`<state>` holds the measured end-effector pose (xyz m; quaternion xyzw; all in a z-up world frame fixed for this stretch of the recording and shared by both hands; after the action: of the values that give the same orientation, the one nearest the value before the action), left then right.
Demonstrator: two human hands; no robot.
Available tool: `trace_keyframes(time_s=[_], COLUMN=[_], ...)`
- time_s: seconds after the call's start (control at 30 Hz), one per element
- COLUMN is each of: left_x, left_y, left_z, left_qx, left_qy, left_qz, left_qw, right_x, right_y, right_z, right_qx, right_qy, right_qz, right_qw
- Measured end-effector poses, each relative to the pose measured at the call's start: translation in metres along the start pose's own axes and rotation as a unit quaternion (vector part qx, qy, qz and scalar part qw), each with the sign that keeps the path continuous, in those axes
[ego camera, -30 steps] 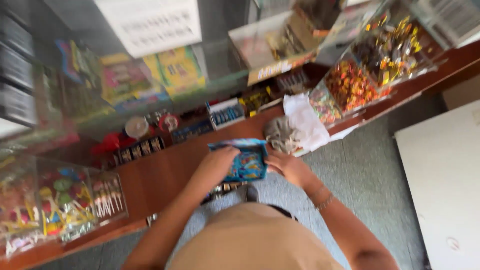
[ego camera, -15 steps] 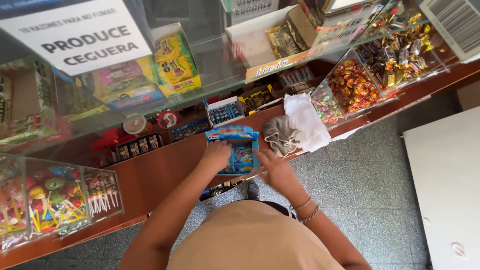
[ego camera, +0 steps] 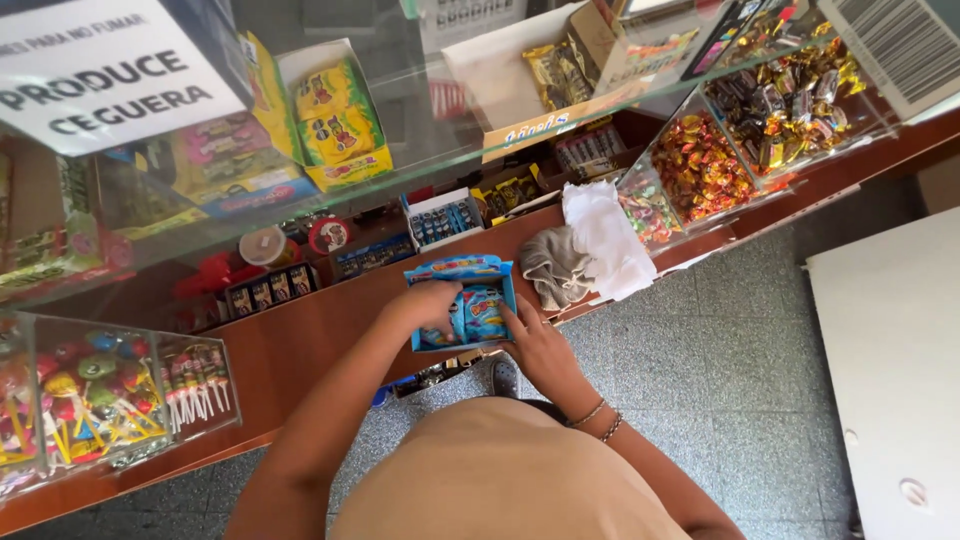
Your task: Organizing and rearranging various snack boxes and packets inside a glass display case at a checkout counter.
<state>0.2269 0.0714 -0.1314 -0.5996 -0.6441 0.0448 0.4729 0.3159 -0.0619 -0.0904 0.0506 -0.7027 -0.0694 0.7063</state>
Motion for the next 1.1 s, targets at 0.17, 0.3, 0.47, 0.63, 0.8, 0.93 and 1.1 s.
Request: trace_keyframes(time_s=[0.17, 0.3, 0.47, 0.63, 0.8, 0.93, 1.1], left_x=[0.018, 0.044, 0.063, 0.064, 0.012, 0.012, 0.051], left_y=[-0.027, -0.085, -0.107, -0.164, -0.171, -0.154, -0.163], left_z=[-0.022, -0.057, 0.009, 0.097, 0.226, 0.245, 0.057], left_qx=[-0.044, -0.151, -0.209, -0.066, 0.204, 0.213, 0.087], left_qy=[0.019, -0.110, -0.407, -0.335, -0.116, 0.021, -0.009], left_qz=[-0.108, -0.159, -0.317, -0.341, -0.184, -0.239, -0.367], left_qw=[0.993, 0.969, 0.831, 0.876, 0.954, 0.947, 0.926], right_x=[-0.018, -0.014, 0.021, 0.024, 0.011, 0.013, 0.018], right_y=[-0.003, -0.001, 0.002, 0.002, -0.007, -0.007, -0.010], right_z=[-0.003, -0.004, 0.004, 0.006, 0.004, 0.002, -0.005], right_qx=[-0.021, -0.020, -0.016, -0.035, -0.023, -0.045, -0.090], right_qy=[-0.033, -0.044, -0.021, -0.020, -0.077, -0.020, 0.015], right_qz=[0.008, 0.008, 0.008, 0.030, 0.010, 0.040, 0.064], right_qw=[0.999, 0.999, 1.000, 0.999, 0.997, 0.998, 0.994])
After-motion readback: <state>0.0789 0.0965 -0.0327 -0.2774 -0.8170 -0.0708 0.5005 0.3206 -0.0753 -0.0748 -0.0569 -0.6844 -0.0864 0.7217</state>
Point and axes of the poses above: each hand's wrist, its own y-axis towards the middle knuckle, its own x-axis out of the back of the hand, z = x × y, the point moved 10 cm from there along y, towards the middle knuckle, and after that the axes turned 12 degrees about -y, right-handed, at the moved point
